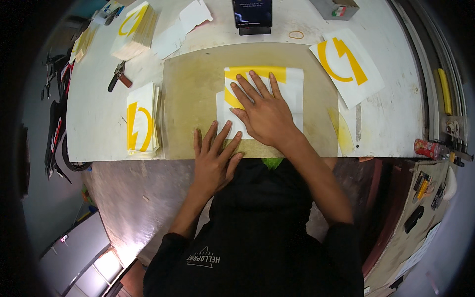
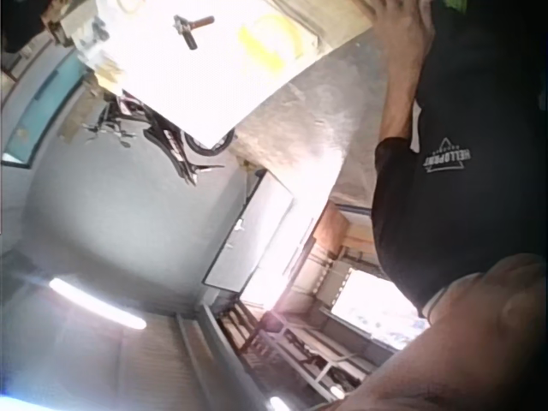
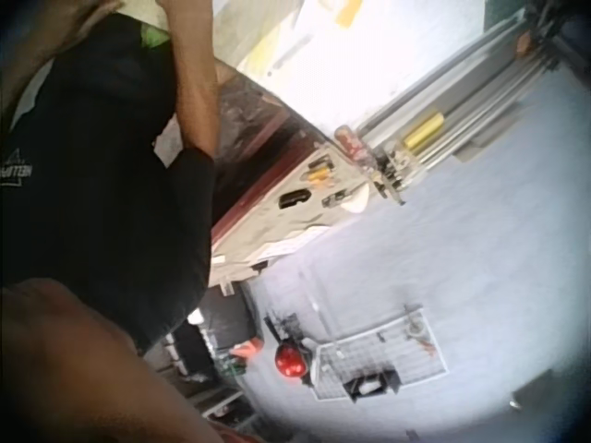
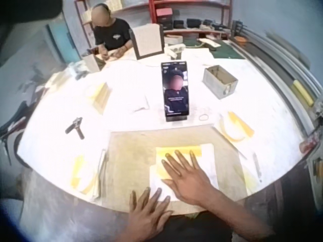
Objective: The person repeatedly peels yellow logo stickers from their white backing sheets on a workbench. They handle each sheet one at a time, peel the sticker, and place the finished sheet aside. The process is repeated continuously throughout the clip.
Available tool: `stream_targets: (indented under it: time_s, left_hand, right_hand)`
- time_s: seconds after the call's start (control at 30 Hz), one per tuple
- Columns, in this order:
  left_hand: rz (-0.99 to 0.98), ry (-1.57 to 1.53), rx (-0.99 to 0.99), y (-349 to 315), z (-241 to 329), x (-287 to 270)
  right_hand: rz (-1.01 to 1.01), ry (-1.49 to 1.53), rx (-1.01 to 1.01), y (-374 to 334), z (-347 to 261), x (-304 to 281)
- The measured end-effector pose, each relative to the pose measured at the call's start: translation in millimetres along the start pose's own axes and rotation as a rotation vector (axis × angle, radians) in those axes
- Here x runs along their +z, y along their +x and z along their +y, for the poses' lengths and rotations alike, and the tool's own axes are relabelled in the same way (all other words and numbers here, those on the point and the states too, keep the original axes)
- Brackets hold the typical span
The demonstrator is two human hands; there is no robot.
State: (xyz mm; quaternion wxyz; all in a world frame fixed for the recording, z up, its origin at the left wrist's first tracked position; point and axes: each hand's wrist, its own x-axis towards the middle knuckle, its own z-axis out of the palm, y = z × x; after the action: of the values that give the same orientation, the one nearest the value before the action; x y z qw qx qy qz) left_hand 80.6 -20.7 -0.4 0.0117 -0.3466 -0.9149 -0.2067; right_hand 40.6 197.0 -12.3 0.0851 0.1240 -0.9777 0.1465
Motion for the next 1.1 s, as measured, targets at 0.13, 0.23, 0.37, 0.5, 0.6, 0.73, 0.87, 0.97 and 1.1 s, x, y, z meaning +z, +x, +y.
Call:
stream_targets:
  time_s: [0.13,0.23,0.37,0.5,0.6,0.73,0.87,0.97,1.1]
  left_hand:
    - [0.105,-0.039,-0.006,8,2,3]
    - [0.155,-0.041,-0.024,13,2,5]
    - [0.171,-0.046,-0.06,20,-7,13]
    - [0.073,-0.125,-0.035,33,-21,1]
    - [-0.078,-0.089,0.021,56,-39,-19]
    - [-0.333,0.044,0.107,109,-54,-31]
    - [-0.458,0.157,0.075,127,-53,-38]
    - [-0.451,0.179,0.06,126,-50,-39]
    - [-0.372,0.109,0.099,125,-52,-33]
  right_hand:
    - [-0.033,-0.047,-0.067,7,8,-2]
    - [-0.052,-0.055,-0.095,12,9,-2]
    - [-0.078,-0.048,-0.12,15,14,3]
    - [-0.111,-0.044,-0.116,17,18,-2]
    - [-0.128,-0.031,-0.112,26,26,-6]
    - [-0.136,-0.051,-0.103,32,27,-6]
    - [-0.138,-0.043,-0.037,22,36,-9]
    - [-0.074,-0.079,0.127,-10,72,-25]
    - [-0.001,-0.118,0.162,-31,68,-43]
